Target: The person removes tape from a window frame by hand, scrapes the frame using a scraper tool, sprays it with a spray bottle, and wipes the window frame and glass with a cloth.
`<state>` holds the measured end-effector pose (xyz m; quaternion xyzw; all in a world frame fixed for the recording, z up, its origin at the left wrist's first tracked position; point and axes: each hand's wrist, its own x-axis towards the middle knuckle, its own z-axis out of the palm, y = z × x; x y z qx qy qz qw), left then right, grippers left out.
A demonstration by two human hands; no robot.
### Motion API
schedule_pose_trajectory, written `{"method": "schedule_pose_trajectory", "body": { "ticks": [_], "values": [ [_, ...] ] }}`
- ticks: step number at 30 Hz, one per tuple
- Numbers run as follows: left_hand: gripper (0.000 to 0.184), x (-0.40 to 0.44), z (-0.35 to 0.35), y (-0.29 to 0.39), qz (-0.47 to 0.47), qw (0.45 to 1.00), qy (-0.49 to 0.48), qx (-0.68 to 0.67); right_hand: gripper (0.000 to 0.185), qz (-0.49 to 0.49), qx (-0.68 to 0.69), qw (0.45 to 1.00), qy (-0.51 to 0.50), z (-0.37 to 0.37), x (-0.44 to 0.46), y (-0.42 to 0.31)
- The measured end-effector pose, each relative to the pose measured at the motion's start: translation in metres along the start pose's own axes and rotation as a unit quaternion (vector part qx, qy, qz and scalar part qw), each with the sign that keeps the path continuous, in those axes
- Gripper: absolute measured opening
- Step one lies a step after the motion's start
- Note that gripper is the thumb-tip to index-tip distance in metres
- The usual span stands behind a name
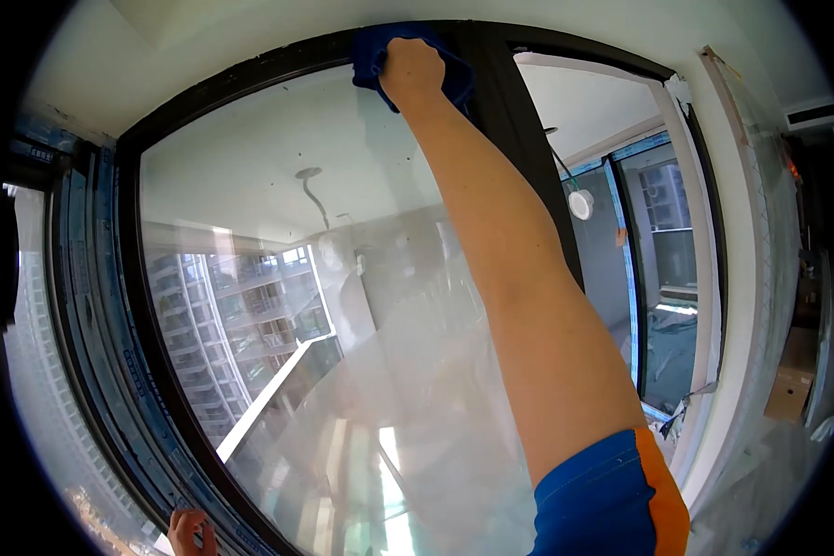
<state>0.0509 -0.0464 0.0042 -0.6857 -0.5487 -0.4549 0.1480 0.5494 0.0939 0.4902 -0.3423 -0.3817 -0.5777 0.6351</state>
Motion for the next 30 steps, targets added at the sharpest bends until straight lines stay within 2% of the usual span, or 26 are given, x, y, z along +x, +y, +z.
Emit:
{"method": "schedule_pose_trajectory", "body": {
  "ticks": [2,6,9,10,12,14,16,17,18,21,30],
  "values": [
    [0.021,0.012,0.007,-0.03,0.084,0.985,0.111,0.099,0.008,0.025,-0.003,0.999,-0.032,0.012,-0.005,-0.035],
    [0.023,0.037,0.024,-0.089,0.163,0.957,0.166,0.173,0.011,0.053,0.016,0.996,-0.075,0.033,-0.013,-0.114],
    [0.022,0.034,0.029,-0.088,0.137,0.945,0.131,0.267,0.007,0.011,0.057,0.994,-0.095,0.042,-0.025,-0.184],
    [0.021,0.033,0.034,-0.102,0.156,0.932,0.147,0.294,0.009,0.001,0.066,0.994,-0.09,0.054,-0.03,-0.209],
    [0.021,0.029,0.035,-0.112,0.177,0.92,0.142,0.32,0.013,-0.022,0.091,0.985,-0.143,0.055,-0.035,-0.262],
    [0.021,0.028,0.038,-0.117,0.181,0.902,0.154,0.361,0.01,-0.058,0.128,0.984,-0.106,0.072,-0.042,-0.305],
    [0.022,0.022,0.052,-0.131,0.111,0.931,0.126,0.324,0.01,-0.089,0.137,0.98,-0.11,0.079,-0.048,-0.328],
    [0.023,0.024,0.057,-0.133,0.077,0.943,0.113,0.303,0.011,-0.115,0.134,0.977,-0.12,0.074,-0.049,-0.332],
    [0.032,0.028,0.058,-0.135,0.125,0.93,0.143,0.315,0.011,-0.118,0.129,0.976,-0.131,0.07,-0.047,-0.328],
    [0.022,0.029,0.041,-0.12,0.177,0.891,0.147,0.391,0.012,-0.113,0.109,0.975,-0.155,0.058,-0.034,-0.292],
    [0.023,0.029,0.04,-0.113,0.174,0.893,0.161,0.383,0.024,-0.062,0.051,0.976,-0.201,0.02,0.003,-0.154]
  ]
}}
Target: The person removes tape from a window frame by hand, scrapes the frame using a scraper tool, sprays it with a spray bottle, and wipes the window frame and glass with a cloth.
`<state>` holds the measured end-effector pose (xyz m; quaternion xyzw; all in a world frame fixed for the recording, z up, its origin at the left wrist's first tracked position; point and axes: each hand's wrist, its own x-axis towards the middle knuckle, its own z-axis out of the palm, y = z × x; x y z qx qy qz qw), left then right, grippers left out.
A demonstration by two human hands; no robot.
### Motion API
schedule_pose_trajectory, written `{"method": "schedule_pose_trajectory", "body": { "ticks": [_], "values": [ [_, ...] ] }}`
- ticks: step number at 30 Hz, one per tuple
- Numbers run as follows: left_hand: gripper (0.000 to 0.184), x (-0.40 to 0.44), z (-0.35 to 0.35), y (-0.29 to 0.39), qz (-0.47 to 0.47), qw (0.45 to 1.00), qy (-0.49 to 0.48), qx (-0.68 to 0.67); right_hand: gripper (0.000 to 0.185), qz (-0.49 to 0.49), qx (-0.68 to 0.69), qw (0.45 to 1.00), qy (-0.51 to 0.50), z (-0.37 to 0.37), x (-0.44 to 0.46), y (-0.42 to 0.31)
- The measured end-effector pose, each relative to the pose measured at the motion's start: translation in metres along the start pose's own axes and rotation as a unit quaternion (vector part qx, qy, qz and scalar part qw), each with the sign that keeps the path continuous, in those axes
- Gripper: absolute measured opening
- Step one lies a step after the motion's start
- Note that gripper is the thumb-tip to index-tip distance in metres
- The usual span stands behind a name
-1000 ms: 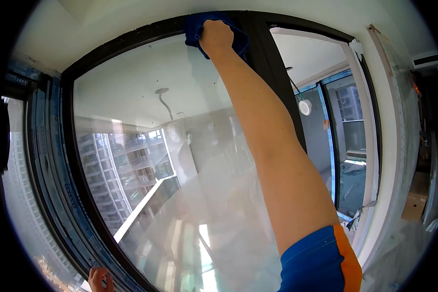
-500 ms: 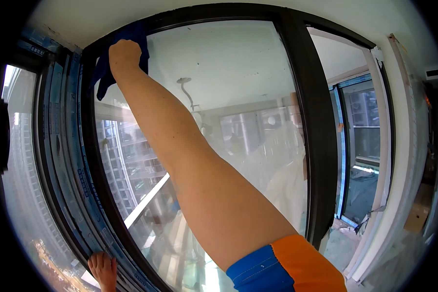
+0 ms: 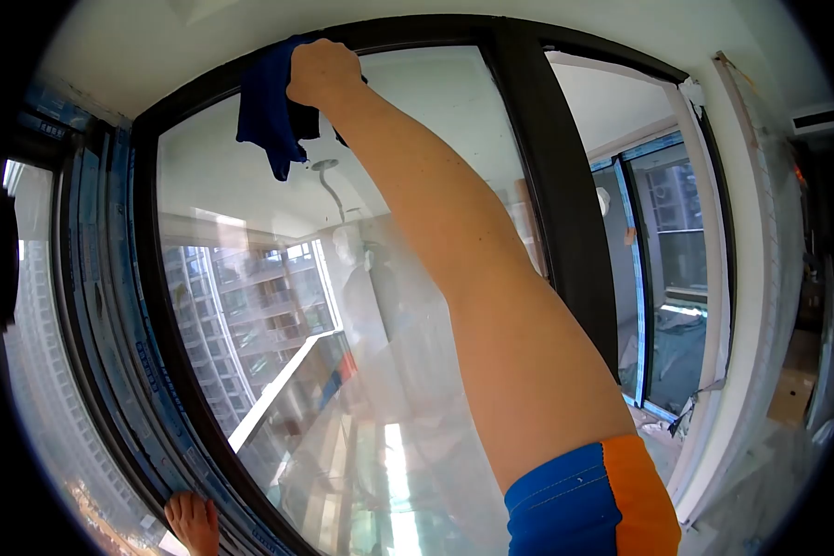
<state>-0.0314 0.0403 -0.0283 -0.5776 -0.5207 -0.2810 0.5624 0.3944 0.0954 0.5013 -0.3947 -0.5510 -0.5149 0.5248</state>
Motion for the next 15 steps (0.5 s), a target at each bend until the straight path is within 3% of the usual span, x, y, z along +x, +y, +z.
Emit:
{"method": "schedule_pose_trajectory", "body": {
  "ticks": [5,10,13,15],
  "values": [
    [0.018,0.009,-0.01,-0.001,0.027,0.999,0.009,0.031,0.031,0.06,-0.035,0.997,-0.024,-0.026,-0.006,0.07],
    [0.024,0.0,-0.001,-0.002,0.015,1.0,0.01,-0.005,0.032,0.103,-0.099,0.99,0.016,-0.05,-0.013,0.128],
    [0.018,0.015,-0.02,-0.003,0.03,1.0,-0.007,-0.005,0.031,0.166,-0.132,0.976,0.039,-0.061,-0.017,0.162],
    [0.025,0.0,0.004,0.002,-0.025,0.997,-0.021,-0.065,0.031,0.2,-0.132,0.97,0.05,-0.063,-0.014,0.177]
  ]
}}
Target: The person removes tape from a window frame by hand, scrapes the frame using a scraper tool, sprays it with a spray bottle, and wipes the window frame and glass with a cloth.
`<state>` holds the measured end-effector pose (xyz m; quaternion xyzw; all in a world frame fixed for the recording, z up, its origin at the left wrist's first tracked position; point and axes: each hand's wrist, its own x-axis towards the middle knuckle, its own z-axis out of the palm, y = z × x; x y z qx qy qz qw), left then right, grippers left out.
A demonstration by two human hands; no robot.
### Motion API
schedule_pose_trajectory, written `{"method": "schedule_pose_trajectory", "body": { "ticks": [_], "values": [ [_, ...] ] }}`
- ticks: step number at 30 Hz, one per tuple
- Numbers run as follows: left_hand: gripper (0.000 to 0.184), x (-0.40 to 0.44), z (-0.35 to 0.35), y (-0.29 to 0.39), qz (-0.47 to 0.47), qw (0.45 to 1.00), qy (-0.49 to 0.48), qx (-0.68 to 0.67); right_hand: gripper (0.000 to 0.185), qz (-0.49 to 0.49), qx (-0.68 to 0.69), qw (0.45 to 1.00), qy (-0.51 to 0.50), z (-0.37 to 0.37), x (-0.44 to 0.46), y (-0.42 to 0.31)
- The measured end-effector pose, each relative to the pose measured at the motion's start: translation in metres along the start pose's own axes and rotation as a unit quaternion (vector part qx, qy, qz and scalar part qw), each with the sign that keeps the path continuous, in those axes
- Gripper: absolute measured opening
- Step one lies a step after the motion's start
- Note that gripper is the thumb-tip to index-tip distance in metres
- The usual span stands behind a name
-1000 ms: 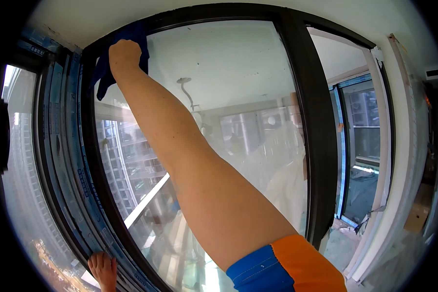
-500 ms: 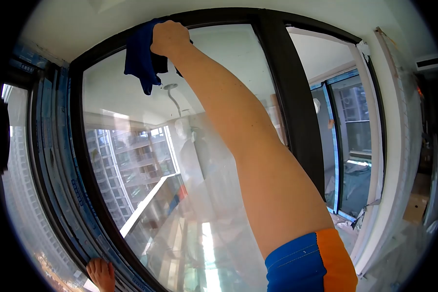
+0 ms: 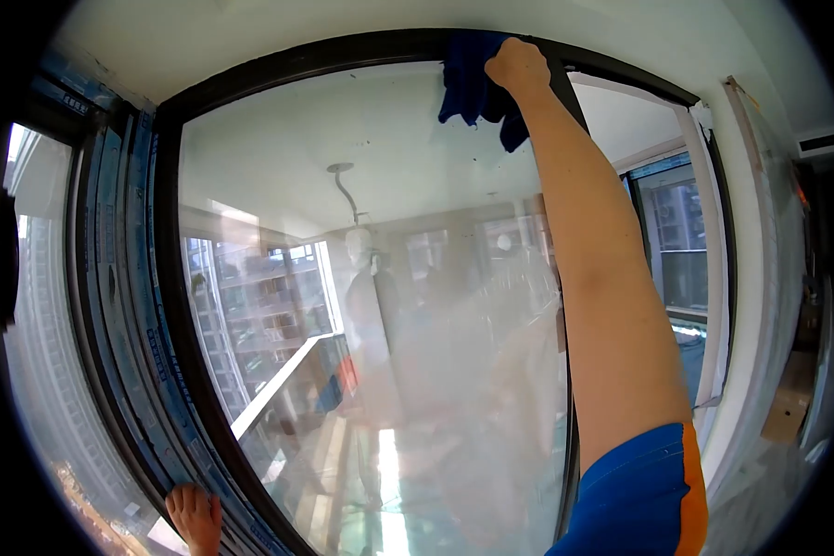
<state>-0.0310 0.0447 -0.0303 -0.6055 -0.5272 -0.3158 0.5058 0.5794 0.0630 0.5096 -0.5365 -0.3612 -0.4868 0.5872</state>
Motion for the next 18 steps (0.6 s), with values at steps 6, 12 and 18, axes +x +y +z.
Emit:
{"method": "schedule_pose_trajectory", "body": {
  "ticks": [6,12,18],
  "values": [
    [0.032,-0.004,0.005,0.001,-0.03,0.998,0.003,-0.049,0.028,-0.03,0.034,0.999,-0.002,0.017,-0.021,-0.073],
    [0.03,-0.009,0.009,-0.002,-0.037,0.998,0.004,-0.041,0.016,-0.07,0.094,0.993,0.036,0.027,-0.08,-0.217],
    [0.026,-0.008,0.007,-0.011,-0.002,0.999,0.035,-0.032,0.016,-0.163,0.184,0.969,0.029,0.052,-0.142,-0.386]
  ]
}}
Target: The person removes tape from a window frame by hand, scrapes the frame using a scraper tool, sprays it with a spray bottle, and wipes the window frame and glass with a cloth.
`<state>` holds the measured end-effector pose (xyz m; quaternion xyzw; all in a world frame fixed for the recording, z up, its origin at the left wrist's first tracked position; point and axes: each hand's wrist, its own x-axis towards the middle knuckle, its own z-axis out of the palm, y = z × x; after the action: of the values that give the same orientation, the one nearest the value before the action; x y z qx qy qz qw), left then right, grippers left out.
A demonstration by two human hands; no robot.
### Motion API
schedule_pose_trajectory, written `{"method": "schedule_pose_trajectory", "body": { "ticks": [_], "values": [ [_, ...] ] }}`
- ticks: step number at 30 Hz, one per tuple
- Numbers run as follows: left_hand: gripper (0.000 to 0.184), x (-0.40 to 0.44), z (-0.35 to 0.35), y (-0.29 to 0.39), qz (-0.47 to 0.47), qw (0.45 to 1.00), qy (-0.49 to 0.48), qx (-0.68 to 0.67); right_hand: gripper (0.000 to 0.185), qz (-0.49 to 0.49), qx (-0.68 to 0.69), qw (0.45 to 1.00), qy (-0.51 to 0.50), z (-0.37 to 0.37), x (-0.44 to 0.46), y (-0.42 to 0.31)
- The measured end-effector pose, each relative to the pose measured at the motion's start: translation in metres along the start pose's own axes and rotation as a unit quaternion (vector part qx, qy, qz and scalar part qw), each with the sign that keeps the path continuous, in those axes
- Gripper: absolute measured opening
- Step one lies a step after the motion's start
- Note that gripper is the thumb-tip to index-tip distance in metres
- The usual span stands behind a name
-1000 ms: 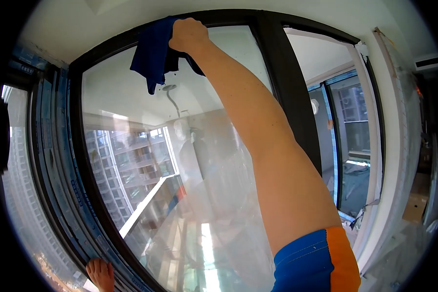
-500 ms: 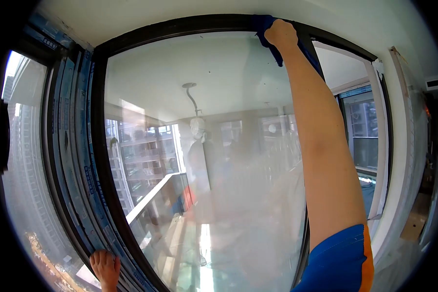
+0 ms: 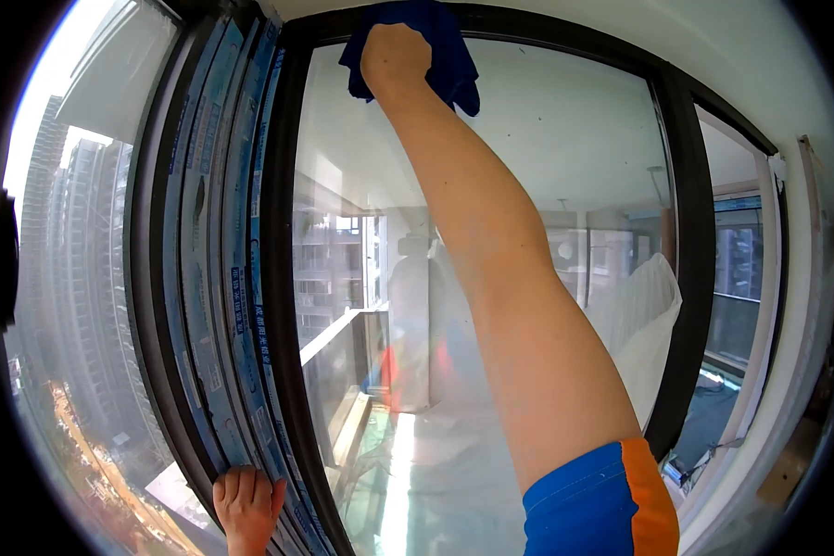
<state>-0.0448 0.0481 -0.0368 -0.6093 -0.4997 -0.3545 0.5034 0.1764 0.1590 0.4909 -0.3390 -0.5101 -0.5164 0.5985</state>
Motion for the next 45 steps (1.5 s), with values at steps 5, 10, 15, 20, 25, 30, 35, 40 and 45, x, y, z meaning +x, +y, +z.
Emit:
{"method": "schedule_pose_trajectory", "body": {
  "ticks": [5,10,15,20,25,30,35,40,45],
  "values": [
    [0.018,0.005,-0.007,-0.009,0.03,0.998,0.052,0.002,0.015,-0.028,0.044,0.999,0.011,0.057,0.005,-0.109],
    [0.018,0.01,-0.011,-0.011,0.03,0.998,0.052,0.004,0.015,-0.051,0.026,0.997,0.048,0.092,0.018,-0.143],
    [0.013,0.011,-0.02,-0.009,0.002,0.998,0.022,-0.06,0.015,-0.086,-0.004,0.995,0.043,0.069,-0.007,-0.14],
    [0.014,0.011,-0.025,-0.01,0.006,0.998,0.013,-0.068,0.017,-0.039,0.012,0.999,0.004,0.072,0.01,-0.156],
    [0.014,0.011,-0.022,-0.008,0.001,0.997,0.022,-0.07,0.016,-0.022,-0.03,0.998,-0.057,0.065,0.009,-0.163],
    [0.015,0.011,-0.02,-0.008,0.002,0.996,0.036,-0.085,0.016,-0.117,-0.029,0.993,0.003,0.056,0.011,-0.122],
    [0.016,0.014,-0.022,-0.007,0.012,0.995,0.044,-0.089,0.014,-0.147,-0.105,0.983,-0.038,0.001,-0.01,-0.044],
    [0.017,0.011,-0.022,-0.008,0.015,0.996,0.039,-0.081,0.016,-0.09,-0.122,0.987,-0.049,-0.025,-0.018,0.0],
    [0.016,0.013,-0.019,-0.005,0.015,0.995,0.064,-0.079,0.014,-0.099,-0.085,0.991,-0.007,0.005,-0.011,-0.04]
  ]
}}
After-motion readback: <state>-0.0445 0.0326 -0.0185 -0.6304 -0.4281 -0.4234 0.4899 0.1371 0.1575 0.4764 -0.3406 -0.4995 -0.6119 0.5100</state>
